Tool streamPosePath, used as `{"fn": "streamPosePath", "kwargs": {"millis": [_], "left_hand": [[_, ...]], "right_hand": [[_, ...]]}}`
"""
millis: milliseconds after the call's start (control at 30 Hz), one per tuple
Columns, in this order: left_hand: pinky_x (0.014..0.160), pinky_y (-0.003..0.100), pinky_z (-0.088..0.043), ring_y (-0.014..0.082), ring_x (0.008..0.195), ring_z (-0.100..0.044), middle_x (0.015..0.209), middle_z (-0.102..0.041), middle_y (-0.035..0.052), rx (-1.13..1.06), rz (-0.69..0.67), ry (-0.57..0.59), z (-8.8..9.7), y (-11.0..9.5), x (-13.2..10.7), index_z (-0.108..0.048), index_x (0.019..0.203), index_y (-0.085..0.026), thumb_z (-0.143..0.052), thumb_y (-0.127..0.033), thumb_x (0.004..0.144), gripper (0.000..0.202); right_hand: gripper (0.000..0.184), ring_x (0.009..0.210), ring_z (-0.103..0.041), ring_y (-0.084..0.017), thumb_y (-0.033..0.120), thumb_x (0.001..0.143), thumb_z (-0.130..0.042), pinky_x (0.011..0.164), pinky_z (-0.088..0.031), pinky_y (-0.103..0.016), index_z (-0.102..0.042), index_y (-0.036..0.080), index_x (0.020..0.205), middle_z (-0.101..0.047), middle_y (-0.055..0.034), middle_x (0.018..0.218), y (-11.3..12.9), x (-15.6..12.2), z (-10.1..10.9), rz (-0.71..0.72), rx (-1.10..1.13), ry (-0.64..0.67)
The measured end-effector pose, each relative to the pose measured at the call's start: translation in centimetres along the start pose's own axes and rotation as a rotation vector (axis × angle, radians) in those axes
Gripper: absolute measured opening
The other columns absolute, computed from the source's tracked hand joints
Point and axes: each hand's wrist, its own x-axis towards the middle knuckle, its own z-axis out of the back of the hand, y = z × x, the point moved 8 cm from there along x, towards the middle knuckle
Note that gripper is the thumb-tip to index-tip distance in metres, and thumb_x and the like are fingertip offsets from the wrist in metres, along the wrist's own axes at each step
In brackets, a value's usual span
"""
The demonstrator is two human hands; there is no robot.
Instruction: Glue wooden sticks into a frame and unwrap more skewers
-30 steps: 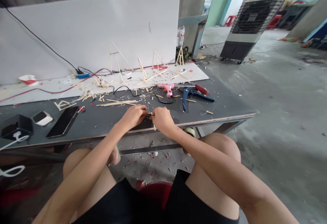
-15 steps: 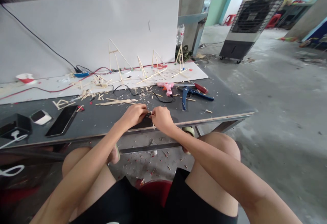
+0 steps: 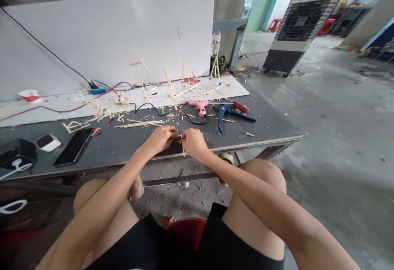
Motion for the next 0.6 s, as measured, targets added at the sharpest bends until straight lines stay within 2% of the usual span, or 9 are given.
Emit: {"fn": "streamPosePath", "kwargs": {"millis": [267, 400, 500, 600], "left_hand": [[0.071, 0.030, -0.045, 0.0197, 0.079, -0.062, 0.090, -0.066, 0.0098, 0.000, 0.039, 0.019, 0.2, 0.1, 0.0, -0.076, 0.084, -0.017, -0.048, -0.014, 0.092, 0.029], [0.075, 0.031, -0.046, 0.0210, 0.083, -0.062, 0.093, -0.066, 0.0116, -0.028, 0.050, 0.025, 0.2, 0.1, -0.2, -0.076, 0.086, -0.016, -0.047, -0.015, 0.095, 0.031], [0.077, 0.032, -0.047, 0.0218, 0.088, -0.062, 0.094, -0.065, 0.0121, -0.051, 0.051, 0.010, 0.3, 0.2, -0.5, -0.076, 0.089, -0.015, -0.046, -0.016, 0.098, 0.031], [0.080, 0.032, -0.048, 0.0216, 0.090, -0.063, 0.094, -0.064, 0.0117, -0.083, 0.084, -0.032, 0.6, 1.0, -0.9, -0.076, 0.095, -0.014, -0.050, -0.021, 0.099, 0.027]], "right_hand": [[0.013, 0.083, -0.070, -0.022, 0.025, 0.085, -0.070, 0.069, -0.041, -0.026, -0.080, 0.018, 0.086, -0.078, -0.0095, 0.085, -0.1, 0.2, -0.1, 0.017, -0.020, 0.038], [0.018, 0.083, -0.069, -0.021, 0.020, 0.086, -0.063, 0.070, -0.042, -0.025, -0.082, 0.019, 0.089, -0.078, -0.0087, 0.085, -0.1, 0.4, -0.1, 0.020, -0.026, 0.081], [0.021, 0.081, -0.069, -0.020, 0.015, 0.084, -0.062, 0.069, -0.042, -0.024, -0.082, 0.018, 0.089, -0.078, -0.0082, 0.083, -0.5, 0.6, 0.6, 0.008, -0.015, 0.095], [0.022, 0.078, -0.069, -0.018, 0.013, 0.083, -0.061, 0.069, -0.042, -0.023, -0.081, 0.017, 0.090, -0.077, -0.0073, 0.080, -1.2, 1.0, 2.1, -0.025, 0.013, 0.043]]}}
